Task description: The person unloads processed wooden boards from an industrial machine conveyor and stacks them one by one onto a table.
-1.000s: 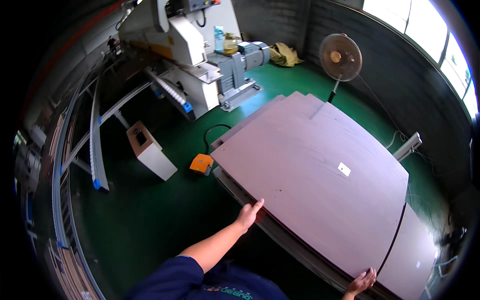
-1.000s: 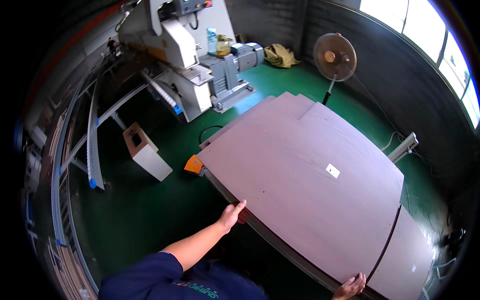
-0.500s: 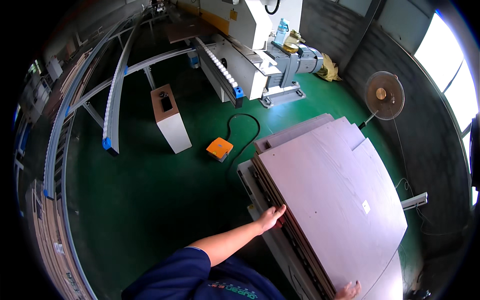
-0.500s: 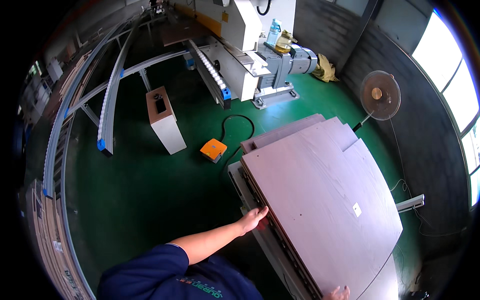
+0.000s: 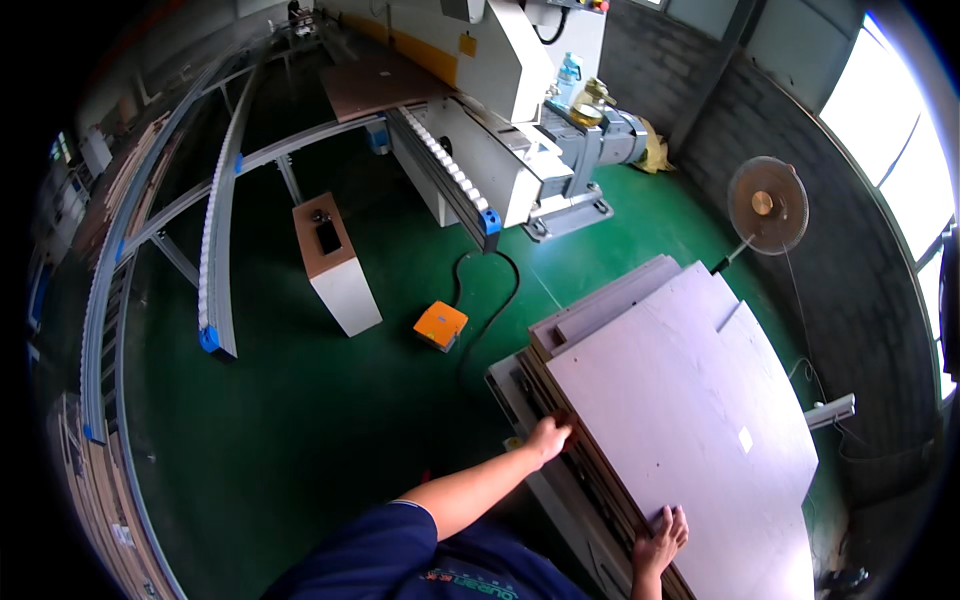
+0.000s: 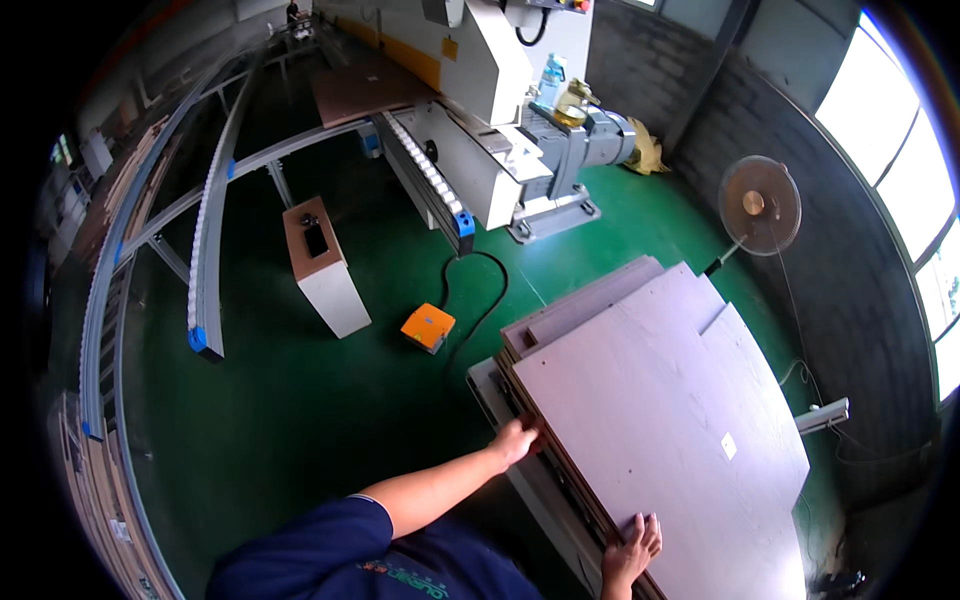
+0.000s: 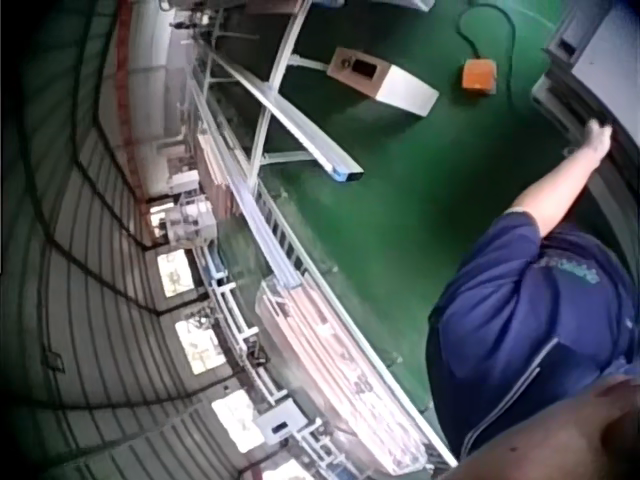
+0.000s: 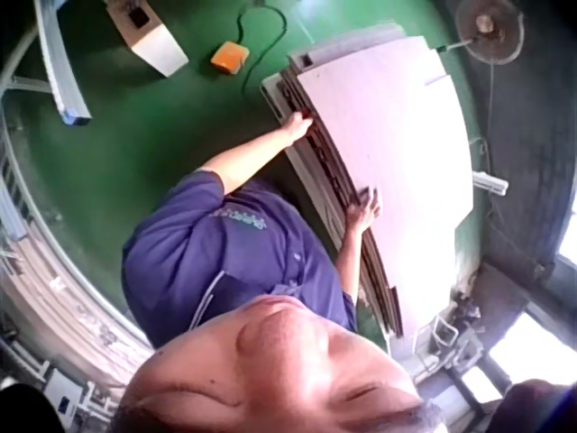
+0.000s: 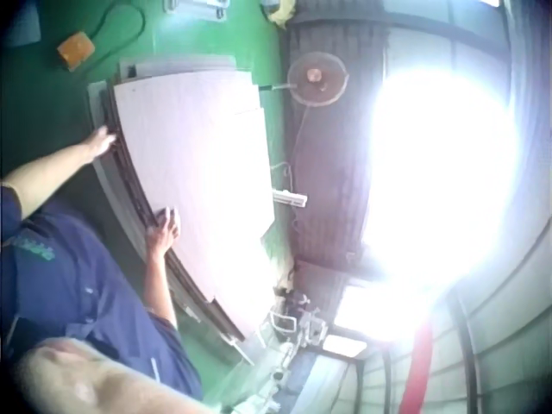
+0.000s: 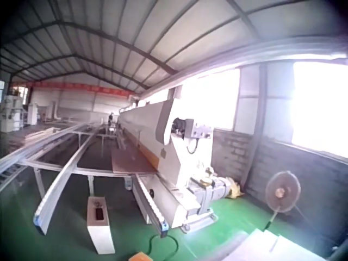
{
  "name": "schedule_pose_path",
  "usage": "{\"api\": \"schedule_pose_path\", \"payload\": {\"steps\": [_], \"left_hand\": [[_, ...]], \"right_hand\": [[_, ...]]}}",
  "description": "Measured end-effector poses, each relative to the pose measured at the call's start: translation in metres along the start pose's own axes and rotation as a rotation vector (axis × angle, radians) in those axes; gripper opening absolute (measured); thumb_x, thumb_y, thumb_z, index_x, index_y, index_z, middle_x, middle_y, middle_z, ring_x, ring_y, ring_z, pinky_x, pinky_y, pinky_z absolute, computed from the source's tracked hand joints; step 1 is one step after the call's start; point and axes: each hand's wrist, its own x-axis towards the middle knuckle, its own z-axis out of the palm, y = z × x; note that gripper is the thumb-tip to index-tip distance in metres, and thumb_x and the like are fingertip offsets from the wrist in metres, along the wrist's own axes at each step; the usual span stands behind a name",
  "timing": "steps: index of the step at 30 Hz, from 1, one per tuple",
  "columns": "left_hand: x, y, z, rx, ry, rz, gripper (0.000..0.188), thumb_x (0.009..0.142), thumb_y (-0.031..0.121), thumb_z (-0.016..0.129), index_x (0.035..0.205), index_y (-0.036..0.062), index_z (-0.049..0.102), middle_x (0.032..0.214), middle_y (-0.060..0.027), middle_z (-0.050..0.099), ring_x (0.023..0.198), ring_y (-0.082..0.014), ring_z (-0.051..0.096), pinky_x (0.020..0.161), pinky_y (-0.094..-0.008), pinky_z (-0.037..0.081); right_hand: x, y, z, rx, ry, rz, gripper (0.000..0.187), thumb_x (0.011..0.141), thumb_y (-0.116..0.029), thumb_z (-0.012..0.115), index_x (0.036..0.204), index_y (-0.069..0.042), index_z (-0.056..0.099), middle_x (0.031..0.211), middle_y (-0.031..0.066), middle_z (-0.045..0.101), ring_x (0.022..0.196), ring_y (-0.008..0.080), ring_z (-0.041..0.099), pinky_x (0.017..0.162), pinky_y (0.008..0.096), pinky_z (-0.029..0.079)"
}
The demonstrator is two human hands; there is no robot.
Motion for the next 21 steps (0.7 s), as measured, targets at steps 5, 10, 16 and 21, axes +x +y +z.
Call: {"api": "schedule_pose_path", "payload": {"steps": [5,10,16,21], "left_hand": [[0.013,-0.014,0.001,0.202,-0.039,0.131,0.04,0.092,0.041,0.056,0.107,0.0057,0.064,0.093,-0.0007,0.065,0.08,-0.0125,0.058,0.072,-0.0285,0.048],[-0.009,0.007,-0.041,0.668,-0.062,0.041,0.048,0.086,0.052,0.058,0.103,0.0072,0.065,0.098,-0.0117,0.067,0.094,-0.024,0.063,0.081,-0.0361,0.047],[-0.073,-0.046,-0.174,0.945,0.343,-0.136,0.065,0.09,0.062,0.037,0.104,0.0034,0.062,0.108,-0.0202,0.063,0.104,-0.0366,0.059,0.086,-0.0453,0.046],[-0.145,-0.072,-0.282,0.506,0.662,-0.536,0.067,0.092,0.062,0.027,0.105,0.0035,0.057,0.087,-0.0103,0.066,0.066,-0.0188,0.063,0.056,-0.0335,0.049]], "right_hand": [[-0.004,0.001,-0.017,-0.214,0.088,-0.073,0.043,0.081,-0.036,0.068,0.114,-0.011,0.058,0.121,0.0107,0.057,0.108,0.0324,0.053,0.09,0.0457,0.039],[0.007,-0.006,-0.016,-0.075,0.007,0.021,0.045,0.079,-0.029,0.066,0.117,-0.009,0.054,0.123,0.0141,0.053,0.114,0.034,0.047,0.095,0.0484,0.034],[0.055,-0.075,-0.008,0.428,-0.028,-0.19,0.054,0.072,-0.02,0.07,0.12,-0.004,0.051,0.123,0.0197,0.049,0.117,0.0383,0.042,0.098,0.0498,0.033],[0.095,-0.159,-0.007,0.852,-0.212,-0.385,0.043,0.079,-0.008,0.066,0.12,-0.003,0.052,0.115,0.0192,0.053,0.11,0.0324,0.049,0.096,0.0413,0.039]]}}
